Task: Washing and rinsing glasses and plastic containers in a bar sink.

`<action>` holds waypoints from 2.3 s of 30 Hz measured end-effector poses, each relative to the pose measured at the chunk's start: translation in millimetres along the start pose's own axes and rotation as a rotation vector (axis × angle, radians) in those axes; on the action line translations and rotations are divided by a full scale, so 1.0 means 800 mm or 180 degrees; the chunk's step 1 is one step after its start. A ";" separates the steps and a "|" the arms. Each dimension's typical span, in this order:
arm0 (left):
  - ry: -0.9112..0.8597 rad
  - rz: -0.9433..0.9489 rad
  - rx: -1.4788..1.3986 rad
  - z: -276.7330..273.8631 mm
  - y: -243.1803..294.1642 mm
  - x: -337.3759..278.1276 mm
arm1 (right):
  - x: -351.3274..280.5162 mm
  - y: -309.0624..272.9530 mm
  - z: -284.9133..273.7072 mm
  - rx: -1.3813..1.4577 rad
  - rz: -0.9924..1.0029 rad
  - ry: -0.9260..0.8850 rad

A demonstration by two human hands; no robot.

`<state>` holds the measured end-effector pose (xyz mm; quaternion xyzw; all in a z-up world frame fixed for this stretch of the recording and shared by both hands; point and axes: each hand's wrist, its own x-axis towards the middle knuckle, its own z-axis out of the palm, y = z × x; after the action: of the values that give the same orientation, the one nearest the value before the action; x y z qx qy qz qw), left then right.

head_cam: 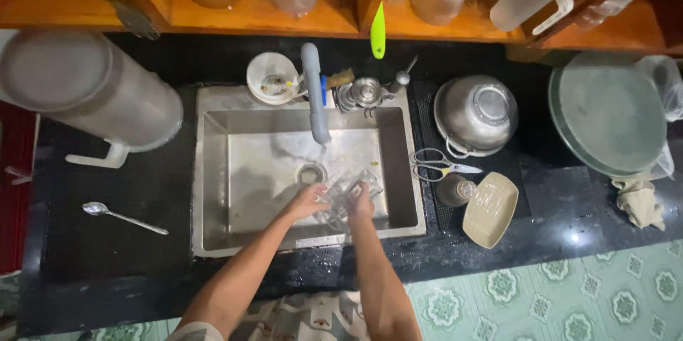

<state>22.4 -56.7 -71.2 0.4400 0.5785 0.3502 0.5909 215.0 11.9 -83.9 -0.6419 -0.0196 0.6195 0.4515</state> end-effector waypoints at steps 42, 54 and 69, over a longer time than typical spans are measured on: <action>0.2778 0.1472 0.1081 -0.054 0.249 -0.033 | -0.132 -0.049 0.097 -0.3242 -0.2795 -0.2461; 0.2003 0.1282 0.0626 -0.085 0.231 -0.058 | -0.146 -0.042 0.114 -0.2810 -0.2575 -0.3163; 0.0901 0.0340 -0.2595 -0.021 0.191 0.054 | -0.169 -0.072 0.103 -0.3539 -0.2533 -0.1095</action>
<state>23.9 40.9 54.6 0.1475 0.4446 0.6369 0.6123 147.2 13.0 70.7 -0.6145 -0.6377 0.3981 0.2393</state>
